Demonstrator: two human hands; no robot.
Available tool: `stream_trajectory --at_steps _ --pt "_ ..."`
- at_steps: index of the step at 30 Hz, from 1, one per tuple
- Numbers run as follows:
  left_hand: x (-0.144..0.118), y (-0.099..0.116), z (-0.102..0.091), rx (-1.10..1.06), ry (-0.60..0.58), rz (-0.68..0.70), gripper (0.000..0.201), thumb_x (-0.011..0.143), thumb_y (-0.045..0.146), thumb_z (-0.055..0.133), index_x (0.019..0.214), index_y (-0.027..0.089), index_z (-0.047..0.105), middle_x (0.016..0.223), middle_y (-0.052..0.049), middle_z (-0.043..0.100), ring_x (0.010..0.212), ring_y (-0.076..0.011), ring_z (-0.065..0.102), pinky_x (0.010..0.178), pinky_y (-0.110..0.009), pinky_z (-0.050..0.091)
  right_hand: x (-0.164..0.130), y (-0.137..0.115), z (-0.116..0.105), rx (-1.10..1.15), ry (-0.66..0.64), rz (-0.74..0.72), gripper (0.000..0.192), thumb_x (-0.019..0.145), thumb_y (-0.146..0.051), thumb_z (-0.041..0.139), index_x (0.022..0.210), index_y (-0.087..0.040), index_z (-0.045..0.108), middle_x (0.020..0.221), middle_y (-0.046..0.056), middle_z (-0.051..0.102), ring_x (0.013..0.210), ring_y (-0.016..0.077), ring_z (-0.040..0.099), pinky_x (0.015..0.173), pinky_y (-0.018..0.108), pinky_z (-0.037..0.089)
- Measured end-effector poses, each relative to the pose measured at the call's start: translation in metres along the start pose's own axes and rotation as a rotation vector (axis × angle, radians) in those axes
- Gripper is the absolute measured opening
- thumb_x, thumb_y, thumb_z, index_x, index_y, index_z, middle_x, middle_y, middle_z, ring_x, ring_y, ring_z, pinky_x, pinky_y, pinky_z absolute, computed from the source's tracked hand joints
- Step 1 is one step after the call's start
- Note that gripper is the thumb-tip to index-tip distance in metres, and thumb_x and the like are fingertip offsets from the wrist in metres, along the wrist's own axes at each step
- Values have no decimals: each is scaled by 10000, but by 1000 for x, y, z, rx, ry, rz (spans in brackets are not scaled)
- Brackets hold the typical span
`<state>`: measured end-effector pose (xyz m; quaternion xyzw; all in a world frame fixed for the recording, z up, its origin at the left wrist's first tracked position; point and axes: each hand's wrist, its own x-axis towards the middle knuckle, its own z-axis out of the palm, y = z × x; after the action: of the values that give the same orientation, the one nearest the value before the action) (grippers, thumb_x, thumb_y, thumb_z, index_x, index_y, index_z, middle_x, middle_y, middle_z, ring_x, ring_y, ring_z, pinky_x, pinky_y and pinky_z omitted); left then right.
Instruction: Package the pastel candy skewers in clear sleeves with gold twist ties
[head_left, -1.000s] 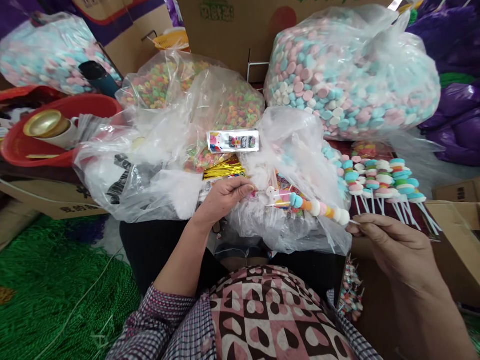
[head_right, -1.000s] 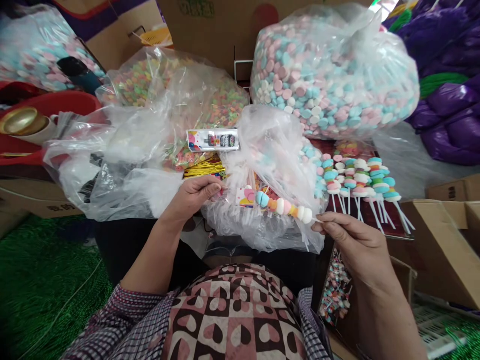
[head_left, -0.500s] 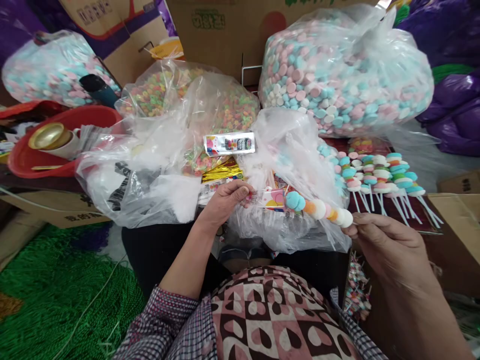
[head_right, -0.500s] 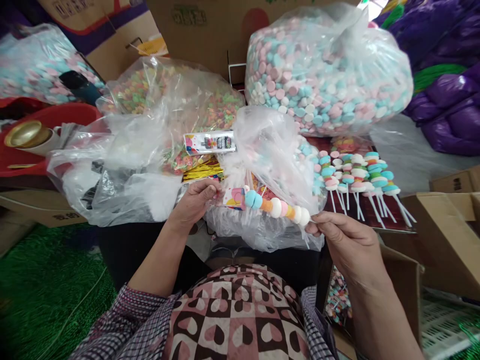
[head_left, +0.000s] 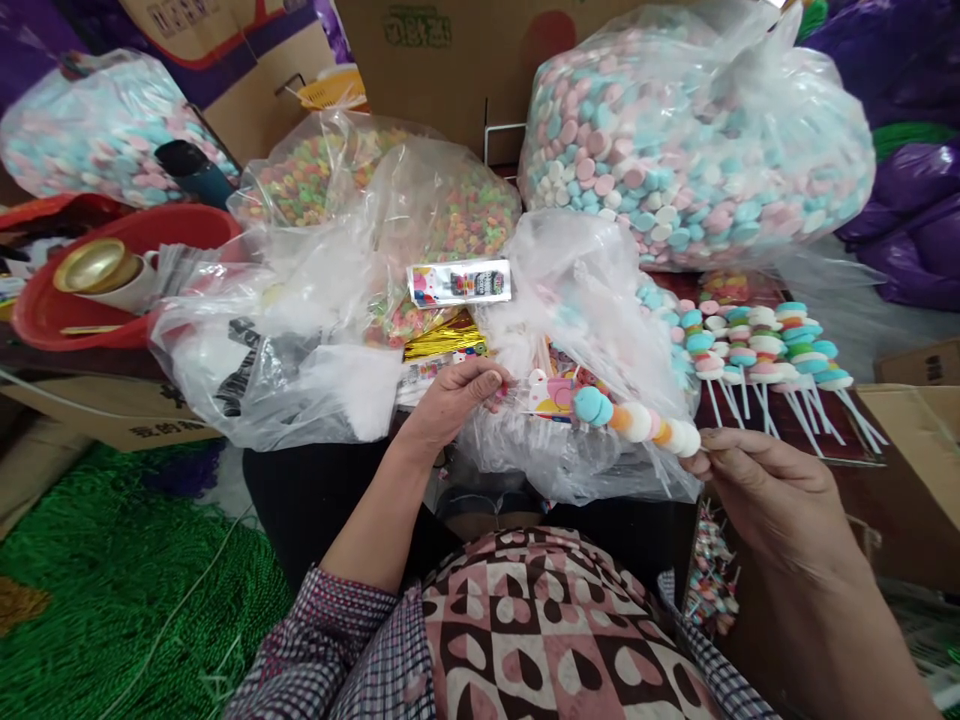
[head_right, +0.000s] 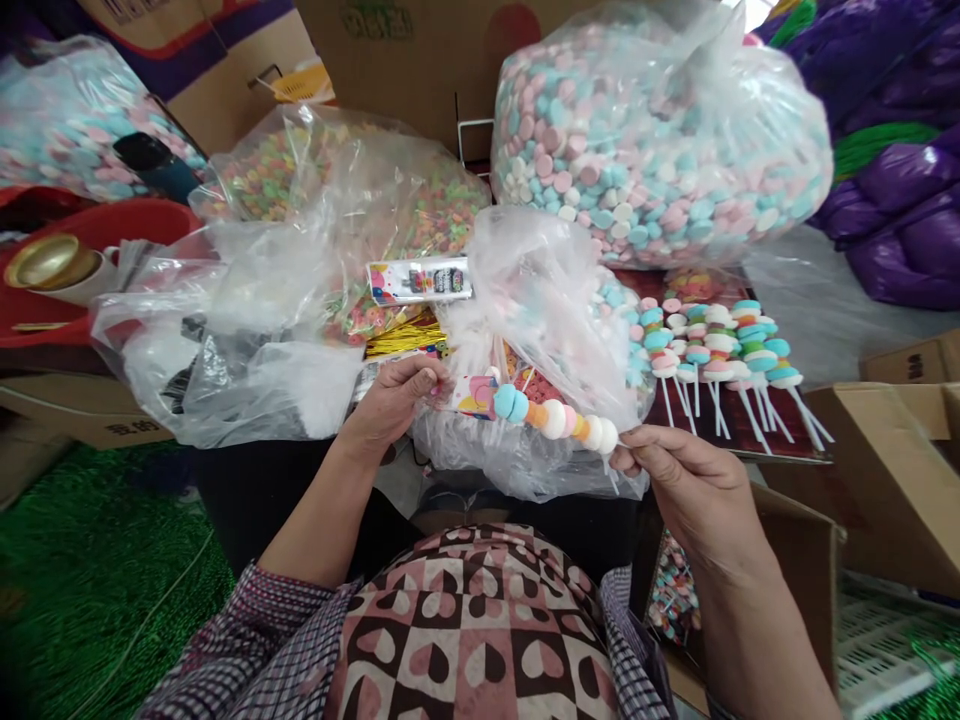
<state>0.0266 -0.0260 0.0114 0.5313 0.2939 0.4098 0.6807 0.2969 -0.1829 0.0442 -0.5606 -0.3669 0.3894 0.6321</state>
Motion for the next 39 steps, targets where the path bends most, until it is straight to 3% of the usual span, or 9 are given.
stream_trajectory --at_steps 9,12,18,21,24,27,32,39 --pt "1 5 1 151 -32 22 340 777 524 734 805 186 759 802 -28 715 649 -105 575 593 -224 483 -3 2 -18 -209 -126 219 274 658 -399 860 905 -282 835 657 54 742 611 183 668 597 292 556" --pt "1 7 0 207 -37 37 335 793 518 717 811 187 762 812 -33 720 652 -112 576 595 -232 478 -3 0 -15 -287 -133 247 271 644 -430 862 857 -266 837 667 55 741 602 183 657 594 297 556" --pt "0 12 -1 255 -43 55 325 796 504 716 797 181 753 697 -7 663 590 -102 550 572 -232 457 0 -3 -10 -405 -223 243 295 701 -480 816 790 -200 788 614 20 630 574 133 522 513 236 432" --pt "0 12 0 257 -21 36 332 788 507 722 799 177 745 653 5 636 554 -94 530 560 -229 446 -2 0 -10 -254 -142 255 283 732 -470 796 793 -199 740 592 -9 548 537 107 445 463 216 359" --pt "0 10 3 259 3 32 339 791 516 716 813 179 743 628 13 617 546 -94 523 552 -227 434 -1 1 5 -34 10 239 260 686 -413 833 782 -212 699 542 -52 471 462 69 345 420 193 269" --pt "-1 10 7 257 -38 54 332 808 512 701 820 182 741 630 11 618 560 -97 531 563 -229 440 5 0 35 58 51 210 295 627 -349 856 837 -211 703 575 -70 466 438 41 267 400 186 197" --pt "-4 14 13 375 -102 100 315 849 489 663 847 188 752 716 -19 682 627 -119 570 613 -242 460 15 4 76 81 -105 336 345 646 -400 829 885 -179 714 571 -71 478 417 25 188 388 202 110" --pt "-7 24 18 580 -218 300 236 906 371 612 840 196 756 766 -44 730 713 -145 640 703 -258 483 18 12 86 187 -297 533 463 550 -444 890 890 -168 739 560 -52 546 404 16 224 384 187 121"
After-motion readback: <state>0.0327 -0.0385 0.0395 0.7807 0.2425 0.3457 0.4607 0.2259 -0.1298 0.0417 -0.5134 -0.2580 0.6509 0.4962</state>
